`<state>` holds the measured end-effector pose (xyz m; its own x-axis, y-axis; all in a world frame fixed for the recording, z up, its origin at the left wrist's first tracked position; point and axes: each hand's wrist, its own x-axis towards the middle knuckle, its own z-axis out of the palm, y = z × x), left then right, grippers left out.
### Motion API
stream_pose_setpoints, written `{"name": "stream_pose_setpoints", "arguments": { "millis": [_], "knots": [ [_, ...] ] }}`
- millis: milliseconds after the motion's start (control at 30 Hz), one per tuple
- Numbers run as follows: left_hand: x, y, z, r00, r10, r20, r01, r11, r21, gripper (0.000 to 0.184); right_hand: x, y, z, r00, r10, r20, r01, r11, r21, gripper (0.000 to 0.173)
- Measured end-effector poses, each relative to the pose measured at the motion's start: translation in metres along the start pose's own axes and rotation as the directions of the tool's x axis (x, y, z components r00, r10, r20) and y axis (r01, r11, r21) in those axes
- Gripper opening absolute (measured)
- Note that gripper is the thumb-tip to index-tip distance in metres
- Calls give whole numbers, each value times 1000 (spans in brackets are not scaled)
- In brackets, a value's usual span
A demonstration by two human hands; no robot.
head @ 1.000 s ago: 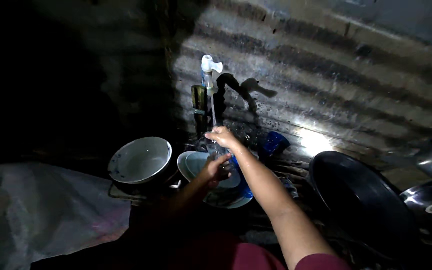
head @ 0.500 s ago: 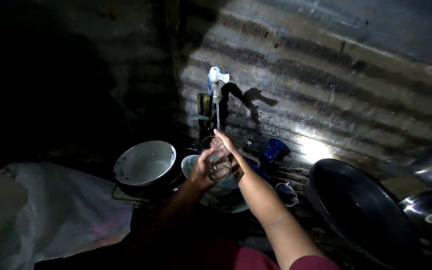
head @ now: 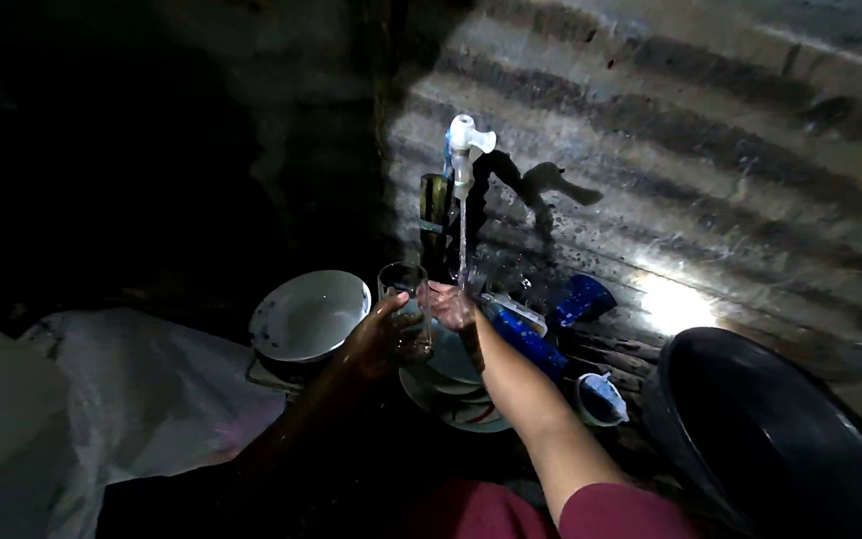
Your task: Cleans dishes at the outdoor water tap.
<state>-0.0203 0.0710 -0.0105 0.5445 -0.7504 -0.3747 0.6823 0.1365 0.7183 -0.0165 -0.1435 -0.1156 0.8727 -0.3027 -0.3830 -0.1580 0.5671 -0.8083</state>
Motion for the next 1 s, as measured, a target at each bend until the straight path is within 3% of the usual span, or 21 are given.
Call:
{"name": "stream_pose_setpoints", "arguments": {
  "millis": [133,200,267,300,367,467,567,633,667,733,767,800,867,900,967,1000],
  "knots": [
    [28,-9,16,1000,15,-16,-14,997,73,32,-35,-31,-11,998,48,44,-26,914,-406,32],
    [43,-15,31,998,31,-48,-20,979,203,35,-63,-62,-2,991,-80,-105,13,848,-530,37],
    [56,-21,41,999,43,1,-42,954,297,57,-73,-84,-7,971,-239,4,193,776,-601,42],
    [64,-24,44,998,38,40,-48,953,299,57,-75,-93,-8,945,-318,73,288,709,-643,39],
    [74,-30,48,990,-5,143,-25,979,201,36,-76,-105,-1,902,-407,142,368,557,-745,29],
    [74,-35,55,967,-37,250,81,983,-167,47,-76,-123,24,920,-391,6,209,480,-852,38],
    [71,-37,52,995,-5,95,42,919,-393,45,-81,-138,60,886,-455,-95,81,353,-932,40],
    [81,-35,42,999,21,-38,-37,873,-486,42,-91,-140,76,866,-499,21,151,223,-963,36],
    [89,-31,37,994,25,-104,-74,855,-512,41,-92,-139,74,877,-451,168,259,149,-954,30],
    [105,-22,31,979,-3,-205,-102,859,-501,38,-97,-147,72,907,-156,392,387,-60,-920,23],
    [111,-18,29,979,-6,-202,-95,868,-487,39,-103,-155,78,934,-10,358,354,-125,-927,24],
    [114,-15,30,984,-3,-179,-85,874,-478,40,-108,-160,84,961,37,272,275,-129,-953,27],
    [114,-4,42,990,8,-143,-72,892,-446,44,-110,-157,93,983,-114,142,144,14,-989,33],
    [116,1,47,991,11,-132,-68,901,-428,45,-109,-156,94,971,-169,167,169,-4,-986,31],
    [126,7,44,992,-18,-127,-35,914,-404,47,-110,-164,89,942,-69,328,295,-292,-910,26],
    [131,10,40,992,-49,-114,-1,915,-404,48,-111,-172,88,949,40,314,302,-409,-861,29]
  ]
}}
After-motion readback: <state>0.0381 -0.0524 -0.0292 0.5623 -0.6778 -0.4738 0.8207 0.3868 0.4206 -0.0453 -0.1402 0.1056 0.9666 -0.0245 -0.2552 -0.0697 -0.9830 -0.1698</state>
